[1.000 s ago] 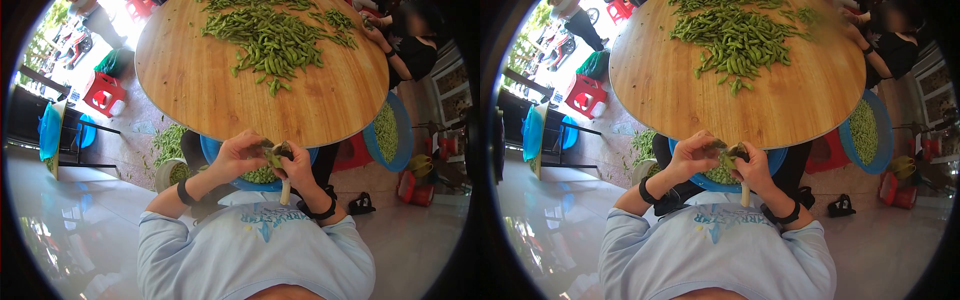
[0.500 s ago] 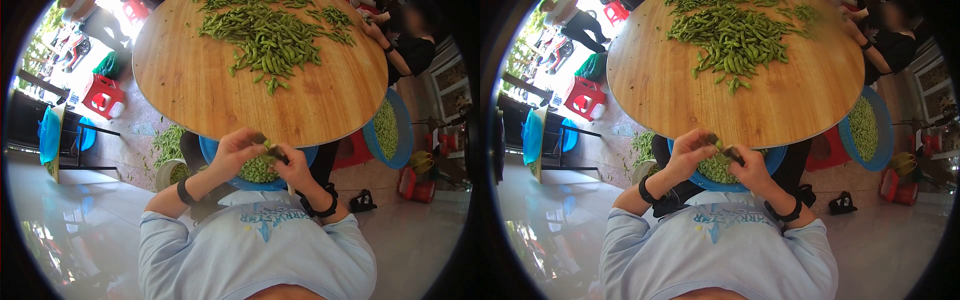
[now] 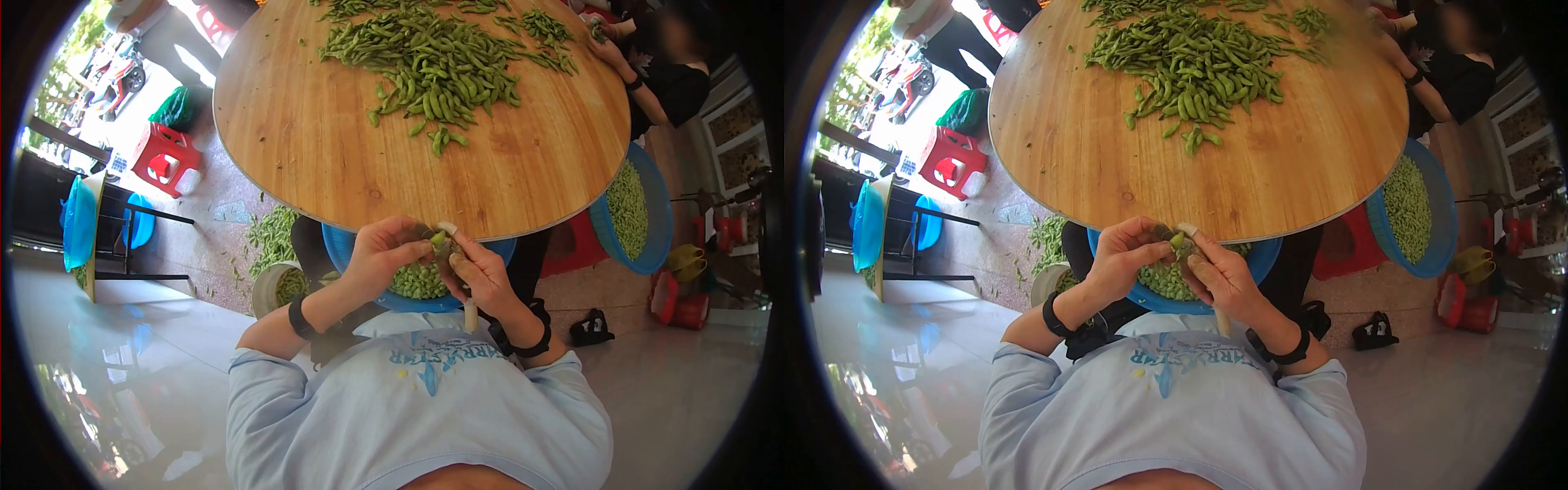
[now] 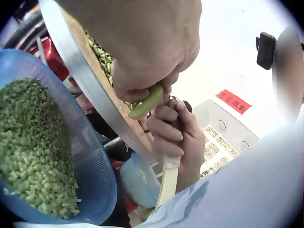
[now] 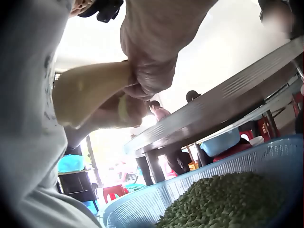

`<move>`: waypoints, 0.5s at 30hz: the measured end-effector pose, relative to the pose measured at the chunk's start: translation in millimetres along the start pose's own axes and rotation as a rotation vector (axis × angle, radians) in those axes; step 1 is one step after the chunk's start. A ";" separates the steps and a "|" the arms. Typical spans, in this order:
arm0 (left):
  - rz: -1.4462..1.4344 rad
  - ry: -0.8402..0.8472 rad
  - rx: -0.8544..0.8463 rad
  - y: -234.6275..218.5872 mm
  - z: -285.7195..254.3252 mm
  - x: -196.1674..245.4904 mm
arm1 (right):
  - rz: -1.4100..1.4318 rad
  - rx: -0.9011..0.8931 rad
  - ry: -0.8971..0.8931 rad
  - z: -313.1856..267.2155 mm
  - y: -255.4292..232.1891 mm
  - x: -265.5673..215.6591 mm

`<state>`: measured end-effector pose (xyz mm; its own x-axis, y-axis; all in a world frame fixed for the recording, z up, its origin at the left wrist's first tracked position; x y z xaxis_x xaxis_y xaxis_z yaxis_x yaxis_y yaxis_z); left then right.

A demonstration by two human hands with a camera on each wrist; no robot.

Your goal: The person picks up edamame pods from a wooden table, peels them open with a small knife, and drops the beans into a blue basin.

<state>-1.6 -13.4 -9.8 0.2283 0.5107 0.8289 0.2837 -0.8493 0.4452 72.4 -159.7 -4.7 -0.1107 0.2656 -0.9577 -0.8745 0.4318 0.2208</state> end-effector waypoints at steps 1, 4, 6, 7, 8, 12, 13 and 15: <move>0.012 -0.023 0.009 -0.4 0.1 -1.9 | 0.001 0.000 0.001 0.4 0.5 2.3; 0.032 0.002 0.041 -1.9 1.4 -3.3 | 0.164 0.031 0.018 1.8 1.0 11.1; 0.079 -0.010 0.068 0.3 0.1 -2.0 | 0.218 0.042 0.014 1.1 2.5 12.6; 0.126 -0.021 0.095 0.5 -0.6 -1.8 | 0.219 0.041 0.016 1.2 3.0 12.9; 0.126 -0.021 0.096 -0.6 -1.0 -2.0 | 0.201 0.042 0.014 1.7 3.0 13.1; 0.213 -0.013 0.074 -0.7 -2.8 -1.4 | 0.157 0.025 0.015 0.9 2.4 15.4; 0.211 0.003 0.071 0.5 -3.6 -0.7 | 0.157 0.025 0.015 0.3 2.8 15.5; 0.209 0.013 0.074 1.8 -4.6 -0.2 | 0.162 0.044 0.025 -0.2 2.6 15.8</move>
<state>-5.4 -15.6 -7.6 0.2770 0.3225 0.9051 0.2988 -0.9242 0.2379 68.3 -154.6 -19.3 -0.2605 0.3134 -0.9132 -0.8228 0.4228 0.3798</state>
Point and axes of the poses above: each hand's wrist, its own z-axis towards the middle knuckle, its own y-axis out of the palm, x = y × z, the point moved 4 cm from there along z, towards the middle knuckle, and after that the axes turned 13 degrees about -y, right-handed, at the moved point
